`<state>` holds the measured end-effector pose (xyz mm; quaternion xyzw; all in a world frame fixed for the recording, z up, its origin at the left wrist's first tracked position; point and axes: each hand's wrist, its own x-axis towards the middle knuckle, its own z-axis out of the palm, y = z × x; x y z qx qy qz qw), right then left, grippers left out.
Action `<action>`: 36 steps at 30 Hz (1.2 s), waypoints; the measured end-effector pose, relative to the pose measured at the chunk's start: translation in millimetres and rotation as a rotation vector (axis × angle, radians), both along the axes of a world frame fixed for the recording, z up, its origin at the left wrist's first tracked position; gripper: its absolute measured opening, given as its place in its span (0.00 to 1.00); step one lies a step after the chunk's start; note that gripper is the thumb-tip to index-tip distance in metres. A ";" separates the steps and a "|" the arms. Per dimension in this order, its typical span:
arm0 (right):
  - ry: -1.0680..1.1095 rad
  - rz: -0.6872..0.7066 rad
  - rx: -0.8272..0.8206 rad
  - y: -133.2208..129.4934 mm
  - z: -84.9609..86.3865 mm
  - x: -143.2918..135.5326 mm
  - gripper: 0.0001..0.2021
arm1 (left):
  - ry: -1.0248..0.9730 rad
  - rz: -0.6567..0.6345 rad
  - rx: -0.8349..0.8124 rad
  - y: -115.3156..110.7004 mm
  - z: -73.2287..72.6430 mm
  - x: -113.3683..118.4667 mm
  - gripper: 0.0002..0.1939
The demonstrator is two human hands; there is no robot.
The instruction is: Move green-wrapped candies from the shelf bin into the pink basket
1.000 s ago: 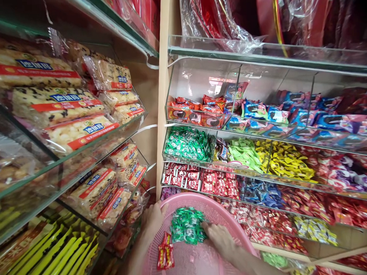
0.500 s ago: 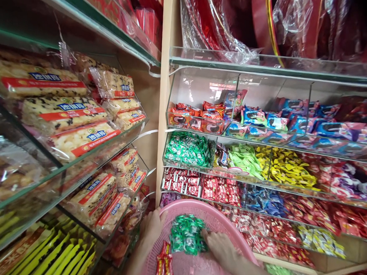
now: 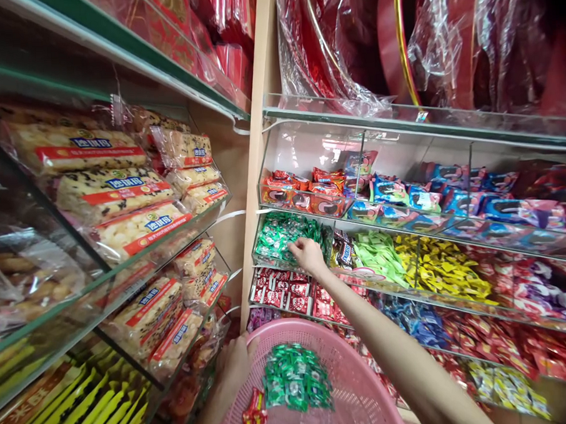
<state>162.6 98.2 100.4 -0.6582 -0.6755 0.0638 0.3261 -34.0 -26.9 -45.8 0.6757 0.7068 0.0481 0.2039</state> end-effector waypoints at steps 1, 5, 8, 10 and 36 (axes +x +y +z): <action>0.019 -0.047 -0.041 9.2 -1.3 -4.4 0.17 | -0.001 0.001 0.002 0.4 -0.9 -0.7 0.23; 0.052 -0.162 -0.189 29.2 -7.2 -18.4 0.25 | -0.006 0.011 0.015 2.7 -4.2 -3.7 0.23; 0.041 -0.207 -0.214 34.5 -10.0 -23.8 0.26 | -0.021 0.014 0.010 3.6 -4.2 -4.8 0.23; 0.047 -0.211 -0.210 36.4 -11.4 -25.6 0.25 | -0.031 0.013 0.005 3.8 -3.7 -5.0 0.23; 0.435 -0.218 0.202 34.0 -34.7 -5.3 0.12 | 0.036 0.004 0.000 6.2 -13.3 -10.1 0.21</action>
